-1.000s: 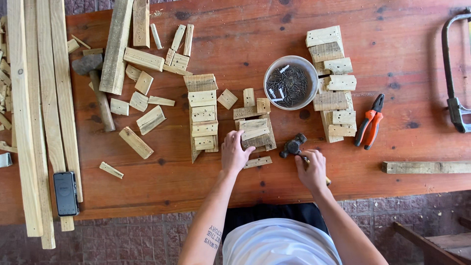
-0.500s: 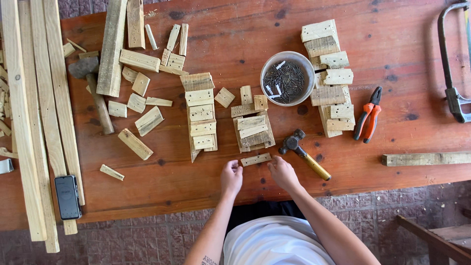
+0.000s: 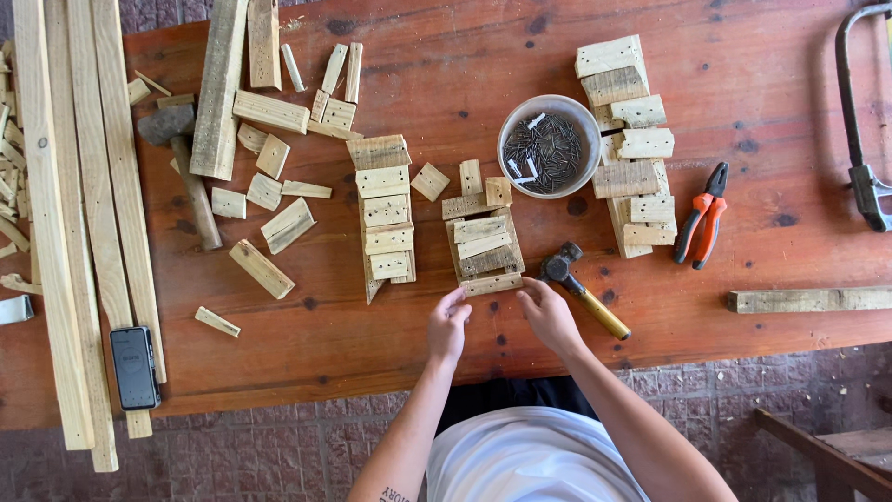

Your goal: The person assembles small wooden blocks into a stack by hand, then uses a hammer to drive nails from a container into the blocks to secure them. The person repeats this process, adding more blocks and nails to build a larger structure.

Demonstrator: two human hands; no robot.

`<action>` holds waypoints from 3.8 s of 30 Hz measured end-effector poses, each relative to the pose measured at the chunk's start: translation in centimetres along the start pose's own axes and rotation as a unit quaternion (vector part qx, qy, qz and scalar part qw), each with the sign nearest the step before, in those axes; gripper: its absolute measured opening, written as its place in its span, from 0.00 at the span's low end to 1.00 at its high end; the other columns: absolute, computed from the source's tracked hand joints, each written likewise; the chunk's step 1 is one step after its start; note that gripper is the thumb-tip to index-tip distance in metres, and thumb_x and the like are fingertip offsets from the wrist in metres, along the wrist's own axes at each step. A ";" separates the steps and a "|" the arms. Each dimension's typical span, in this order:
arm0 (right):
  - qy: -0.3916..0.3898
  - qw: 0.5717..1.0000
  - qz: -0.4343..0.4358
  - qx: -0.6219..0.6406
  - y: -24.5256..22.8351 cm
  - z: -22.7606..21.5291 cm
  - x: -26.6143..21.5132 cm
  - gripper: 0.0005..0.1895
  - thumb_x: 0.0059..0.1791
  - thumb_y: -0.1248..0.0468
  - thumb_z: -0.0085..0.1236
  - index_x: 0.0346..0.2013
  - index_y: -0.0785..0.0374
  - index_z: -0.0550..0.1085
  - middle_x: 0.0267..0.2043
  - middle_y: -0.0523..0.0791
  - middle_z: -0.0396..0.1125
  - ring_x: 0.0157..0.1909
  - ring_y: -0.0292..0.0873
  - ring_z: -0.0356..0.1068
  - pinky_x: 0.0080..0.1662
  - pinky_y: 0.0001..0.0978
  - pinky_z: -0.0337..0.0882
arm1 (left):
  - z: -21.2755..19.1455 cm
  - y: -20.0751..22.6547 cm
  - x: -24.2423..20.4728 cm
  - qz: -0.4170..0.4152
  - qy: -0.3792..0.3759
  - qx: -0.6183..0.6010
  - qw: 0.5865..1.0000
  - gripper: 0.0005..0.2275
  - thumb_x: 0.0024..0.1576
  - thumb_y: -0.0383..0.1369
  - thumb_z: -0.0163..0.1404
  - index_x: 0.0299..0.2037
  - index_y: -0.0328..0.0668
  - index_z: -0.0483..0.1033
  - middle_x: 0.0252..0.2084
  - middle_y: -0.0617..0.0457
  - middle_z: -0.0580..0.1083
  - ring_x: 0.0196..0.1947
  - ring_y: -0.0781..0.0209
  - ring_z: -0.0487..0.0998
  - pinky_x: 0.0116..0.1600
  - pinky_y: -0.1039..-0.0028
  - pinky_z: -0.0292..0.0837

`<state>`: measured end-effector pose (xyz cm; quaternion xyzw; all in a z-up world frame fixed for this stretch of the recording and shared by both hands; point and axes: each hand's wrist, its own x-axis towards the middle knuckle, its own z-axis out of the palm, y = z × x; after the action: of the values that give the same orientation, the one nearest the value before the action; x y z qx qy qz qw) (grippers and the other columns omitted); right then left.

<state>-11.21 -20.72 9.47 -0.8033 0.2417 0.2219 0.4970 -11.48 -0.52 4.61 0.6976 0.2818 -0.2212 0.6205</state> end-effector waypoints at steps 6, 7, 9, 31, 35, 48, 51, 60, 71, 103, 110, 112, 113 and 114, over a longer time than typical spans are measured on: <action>-0.015 0.999 -0.008 -0.039 0.7 0.4 2.3 0.27 0.53 0.56 0.54 0.64 0.66 0.71 0.50 0.49 0.77 0.41 0.48 0.79 0.44 0.44 0.76 | 0.7 -0.2 1.3 0.026 0.003 0.027 0.999 0.24 0.49 0.32 0.57 0.59 0.37 0.77 0.53 0.46 0.74 0.40 0.64 0.79 0.44 0.77 0.77; -0.014 0.999 -0.008 -0.038 0.6 0.3 2.3 0.27 0.53 0.56 0.54 0.64 0.66 0.71 0.50 0.49 0.77 0.41 0.48 0.79 0.44 0.44 0.76 | 0.7 -0.6 1.7 0.027 0.003 0.027 0.999 0.24 0.49 0.32 0.57 0.59 0.37 0.77 0.53 0.46 0.74 0.40 0.64 0.79 0.44 0.77 0.77; -0.008 0.999 0.002 -0.044 0.6 0.2 2.3 0.26 0.54 0.55 0.54 0.63 0.65 0.72 0.49 0.47 0.77 0.38 0.43 0.79 0.44 0.42 0.77 | 0.8 -1.6 2.3 0.033 0.004 0.048 0.998 0.24 0.50 0.34 0.58 0.58 0.39 0.78 0.54 0.49 0.73 0.42 0.66 0.79 0.48 0.78 0.75; -0.026 0.999 0.032 0.029 0.1 -0.9 1.9 0.34 0.51 0.58 0.59 0.70 0.64 0.61 0.56 0.53 0.73 0.51 0.52 0.77 0.48 0.43 0.78 | 0.7 -0.2 2.5 -0.013 0.025 0.053 0.998 0.28 0.50 0.34 0.57 0.65 0.44 0.70 0.59 0.43 0.73 0.53 0.54 0.79 0.58 0.66 0.73; 0.010 0.999 0.008 0.040 0.1 -1.1 2.5 0.29 0.52 0.57 0.59 0.65 0.63 0.66 0.52 0.52 0.74 0.51 0.52 0.76 0.48 0.43 0.77 | -0.3 1.4 3.7 -0.007 0.038 0.050 0.998 0.26 0.52 0.34 0.56 0.64 0.43 0.70 0.59 0.43 0.74 0.53 0.53 0.79 0.57 0.65 0.73; 0.084 0.994 -0.048 0.053 -1.7 -1.6 8.1 0.14 0.52 0.57 0.62 0.49 0.59 0.78 0.42 0.47 0.77 0.39 0.41 0.75 0.40 0.34 0.75 | -0.2 11.9 14.7 0.244 0.033 0.317 0.916 0.13 0.60 0.26 0.45 0.54 0.39 0.77 0.51 0.43 0.75 0.54 0.48 0.77 0.59 0.64 0.72; 0.086 0.992 -0.068 0.062 -1.8 -1.3 8.8 0.12 0.51 0.60 0.63 0.47 0.60 0.79 0.40 0.47 0.77 0.37 0.40 0.75 0.38 0.34 0.74 | -0.4 10.9 19.9 0.339 0.047 0.427 0.837 0.14 0.57 0.23 0.48 0.53 0.38 0.78 0.52 0.42 0.74 0.57 0.44 0.73 0.62 0.61 0.69; 0.102 0.987 -0.076 0.099 -1.1 -1.9 8.5 0.10 0.52 0.64 0.59 0.47 0.66 0.78 0.33 0.48 0.73 0.34 0.41 0.73 0.36 0.33 0.73 | 1.8 13.8 23.5 0.331 -0.045 0.531 0.779 0.16 0.59 0.36 0.53 0.57 0.49 0.76 0.58 0.45 0.73 0.66 0.48 0.68 0.67 0.56 0.62; 0.114 0.987 -0.062 0.099 -0.4 -2.7 8.0 0.09 0.52 0.63 0.60 0.44 0.65 0.79 0.33 0.49 0.75 0.32 0.42 0.73 0.36 0.35 0.73 | 6.1 15.8 21.0 0.402 -0.148 0.505 0.750 0.25 0.52 0.52 0.56 0.57 0.52 0.77 0.56 0.47 0.75 0.63 0.49 0.71 0.65 0.54 0.63; 0.158 0.987 -0.026 -0.036 5.1 -7.2 6.9 0.11 0.53 0.58 0.57 0.43 0.61 0.80 0.28 0.49 0.73 0.29 0.46 0.72 0.33 0.40 0.73 | 13.2 16.3 20.8 0.538 -0.053 0.433 0.721 0.07 0.56 0.41 0.53 0.42 0.58 0.80 0.42 0.62 0.73 0.51 0.62 0.72 0.58 0.65 0.61; 0.116 0.984 -0.061 -0.122 10.4 -7.4 4.7 0.10 0.50 0.57 0.58 0.42 0.58 0.75 0.38 0.43 0.72 0.42 0.46 0.71 0.47 0.38 0.70 | 18.2 19.2 19.2 0.444 -0.172 0.526 0.705 0.05 0.57 0.30 0.54 0.39 0.50 0.83 0.40 0.54 0.79 0.45 0.53 0.76 0.57 0.55 0.61; 0.130 0.974 -0.121 -0.138 11.7 -7.1 4.6 0.09 0.50 0.58 0.59 0.40 0.59 0.75 0.38 0.44 0.72 0.44 0.48 0.71 0.51 0.40 0.70 | 19.2 19.1 19.2 0.424 -0.186 0.542 0.702 0.06 0.57 0.27 0.52 0.37 0.49 0.83 0.38 0.54 0.79 0.45 0.54 0.76 0.57 0.55 0.61; 0.135 0.972 -0.130 -0.145 12.2 -6.9 4.7 0.09 0.50 0.58 0.60 0.40 0.59 0.75 0.38 0.43 0.72 0.44 0.48 0.71 0.51 0.40 0.70 | 19.5 19.1 19.5 0.410 -0.200 0.561 0.691 0.09 0.56 0.25 0.52 0.41 0.49 0.82 0.42 0.53 0.77 0.48 0.52 0.75 0.59 0.49 0.62; 0.141 0.969 -0.138 -0.151 12.6 -6.7 4.8 0.10 0.50 0.57 0.60 0.40 0.58 0.75 0.38 0.42 0.71 0.44 0.48 0.71 0.50 0.41 0.69 | 19.8 19.0 19.8 0.396 -0.214 0.580 0.679 0.12 0.55 0.23 0.51 0.46 0.49 0.81 0.46 0.51 0.75 0.51 0.51 0.73 0.61 0.44 0.63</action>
<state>-14.29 -32.49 0.61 -0.9179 0.1596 0.0694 0.3566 16.73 -19.17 3.08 0.8976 -0.3460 -0.2176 0.1652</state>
